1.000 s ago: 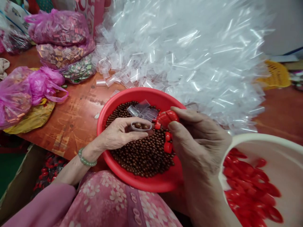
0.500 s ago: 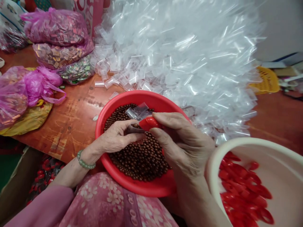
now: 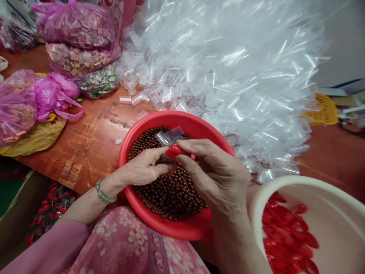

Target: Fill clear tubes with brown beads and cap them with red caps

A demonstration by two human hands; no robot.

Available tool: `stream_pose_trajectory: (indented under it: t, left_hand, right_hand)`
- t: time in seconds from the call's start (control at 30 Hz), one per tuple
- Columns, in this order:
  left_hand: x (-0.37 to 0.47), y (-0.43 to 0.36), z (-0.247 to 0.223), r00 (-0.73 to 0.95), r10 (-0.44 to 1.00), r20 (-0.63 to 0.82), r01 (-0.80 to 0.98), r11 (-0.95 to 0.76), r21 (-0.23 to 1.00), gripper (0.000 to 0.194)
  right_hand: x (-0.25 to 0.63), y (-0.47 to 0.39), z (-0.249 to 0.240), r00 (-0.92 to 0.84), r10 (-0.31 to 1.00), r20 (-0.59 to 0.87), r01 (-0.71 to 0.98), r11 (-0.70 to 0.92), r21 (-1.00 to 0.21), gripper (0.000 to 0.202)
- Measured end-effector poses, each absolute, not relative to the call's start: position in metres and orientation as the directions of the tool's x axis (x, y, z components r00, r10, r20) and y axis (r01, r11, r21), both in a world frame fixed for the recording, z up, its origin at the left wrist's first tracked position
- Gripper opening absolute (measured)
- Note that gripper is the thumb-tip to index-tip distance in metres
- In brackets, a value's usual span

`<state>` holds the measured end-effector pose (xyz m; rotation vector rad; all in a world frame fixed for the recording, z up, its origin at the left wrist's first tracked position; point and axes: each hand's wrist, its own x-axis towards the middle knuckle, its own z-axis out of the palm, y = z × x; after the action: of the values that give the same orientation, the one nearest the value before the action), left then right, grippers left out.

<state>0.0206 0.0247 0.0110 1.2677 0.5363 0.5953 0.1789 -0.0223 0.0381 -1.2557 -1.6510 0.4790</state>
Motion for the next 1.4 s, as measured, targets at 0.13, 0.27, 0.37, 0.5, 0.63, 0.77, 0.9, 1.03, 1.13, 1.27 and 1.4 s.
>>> stream_pose_trajectory:
  t: [0.13,0.27,0.37,0.5,0.63,0.77,0.9,1.03,1.13,1.27,1.4]
  left_hand:
    - [0.018,0.026,0.014,0.755,0.646,-0.112,-0.100,0.282,0.954,0.009]
    - [0.017,0.026,0.014,0.800,0.582,-0.146,-0.111,0.384,0.917,0.021]
    - [0.018,0.026,0.011,0.797,0.582,-0.158,-0.125,0.416,0.901,0.033]
    - [0.020,0.025,0.008,0.809,0.567,-0.158,-0.207,0.526,0.825,0.048]
    - [0.018,0.025,0.009,0.761,0.638,-0.118,-0.274,0.482,0.832,0.042]
    - [0.017,0.026,0.013,0.770,0.621,-0.145,-0.165,0.414,0.895,0.021]
    - [0.021,0.027,0.017,0.767,0.615,-0.185,-0.058,0.353,0.934,0.010]
    - [0.023,0.028,0.016,0.777,0.606,-0.170,-0.090,0.374,0.923,0.008]
    - [0.023,0.028,0.014,0.786,0.598,-0.159,-0.115,0.394,0.912,0.008]
    - [0.021,0.028,0.016,0.778,0.600,-0.186,-0.083,0.391,0.917,0.005]
    - [0.022,0.026,0.020,0.765,0.608,-0.214,-0.030,0.365,0.930,0.008]
  right_hand:
    - [0.180,-0.022,0.033,0.042,0.907,0.419,0.485,0.348,-0.803,0.025]
    - [0.178,-0.022,0.032,0.051,0.911,0.410,0.473,0.339,-0.813,0.026]
    - [0.175,-0.024,0.029,0.045,0.907,0.420,0.475,0.350,-0.807,0.026]
    - [0.175,-0.025,0.021,0.000,0.876,0.482,0.606,0.383,-0.697,0.043]
    - [0.182,-0.024,0.019,-0.151,0.853,0.500,0.658,0.464,-0.593,0.074]
    - [0.183,-0.023,0.022,0.007,0.925,0.380,0.487,0.329,-0.809,0.035]
    - [0.173,-0.024,0.022,0.273,0.927,0.256,0.289,0.175,-0.941,0.014]
    - [0.164,-0.026,0.018,0.389,0.889,0.241,0.252,0.149,-0.956,0.015]
    - [0.164,-0.027,0.015,0.379,0.878,0.293,0.331,0.167,-0.929,0.015]
    - [0.165,-0.026,0.015,0.338,0.879,0.336,0.400,0.189,-0.897,0.014]
    - [0.159,-0.025,0.018,0.398,0.880,0.261,0.337,0.125,-0.933,0.012]
